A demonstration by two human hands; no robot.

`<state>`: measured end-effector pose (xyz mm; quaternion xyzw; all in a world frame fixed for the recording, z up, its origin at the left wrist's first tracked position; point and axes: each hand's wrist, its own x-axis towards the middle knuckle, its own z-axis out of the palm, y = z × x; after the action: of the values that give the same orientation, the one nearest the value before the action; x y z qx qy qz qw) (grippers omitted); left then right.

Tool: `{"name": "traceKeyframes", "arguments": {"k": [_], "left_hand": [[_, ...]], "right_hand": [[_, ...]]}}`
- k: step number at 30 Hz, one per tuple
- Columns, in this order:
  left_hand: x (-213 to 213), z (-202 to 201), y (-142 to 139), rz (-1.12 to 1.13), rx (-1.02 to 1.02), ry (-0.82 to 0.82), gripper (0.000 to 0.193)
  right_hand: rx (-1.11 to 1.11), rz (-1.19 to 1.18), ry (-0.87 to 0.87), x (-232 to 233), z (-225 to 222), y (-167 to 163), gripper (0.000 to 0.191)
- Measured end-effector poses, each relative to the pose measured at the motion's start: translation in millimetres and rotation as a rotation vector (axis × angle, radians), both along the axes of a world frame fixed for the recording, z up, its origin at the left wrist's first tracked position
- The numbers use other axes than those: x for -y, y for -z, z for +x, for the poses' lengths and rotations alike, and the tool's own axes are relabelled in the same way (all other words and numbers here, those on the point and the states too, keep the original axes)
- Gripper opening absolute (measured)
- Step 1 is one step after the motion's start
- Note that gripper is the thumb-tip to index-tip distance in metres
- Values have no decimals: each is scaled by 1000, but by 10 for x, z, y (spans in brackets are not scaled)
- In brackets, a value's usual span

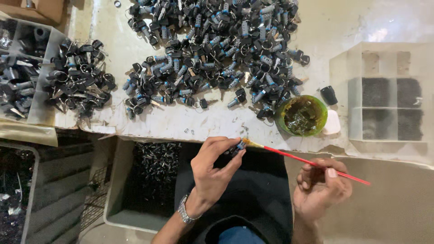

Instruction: The person picks up padlocks one at a time from a large pile on the worktable, holds each in both hands, and uses a brush to apply lubricant from a green container into the lock's keyhole area. Treated padlocks are placed back on the table or into a bin, and the person continues with the next lock.

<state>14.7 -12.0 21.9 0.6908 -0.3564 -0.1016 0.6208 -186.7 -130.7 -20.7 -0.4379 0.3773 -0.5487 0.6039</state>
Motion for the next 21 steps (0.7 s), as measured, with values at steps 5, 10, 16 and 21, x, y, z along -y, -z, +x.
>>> {"name": "traceKeyframes", "arguments": {"k": [5,10,16,21], "left_hand": [[-23,6,24,-8,38,23,33],[-118,-38,119,-7,26,7,33],[-605,203,192,310,195,-410,30],[-644,271,204,333,288,-271,27]], "right_hand": [[61,0,92,8,-39,-17,21],[-60,-2,61,-91,-32,34,23],[-128,-253,265,350,-88,-126,32],[-327,-151,-74,380,41,-199,23]]}}
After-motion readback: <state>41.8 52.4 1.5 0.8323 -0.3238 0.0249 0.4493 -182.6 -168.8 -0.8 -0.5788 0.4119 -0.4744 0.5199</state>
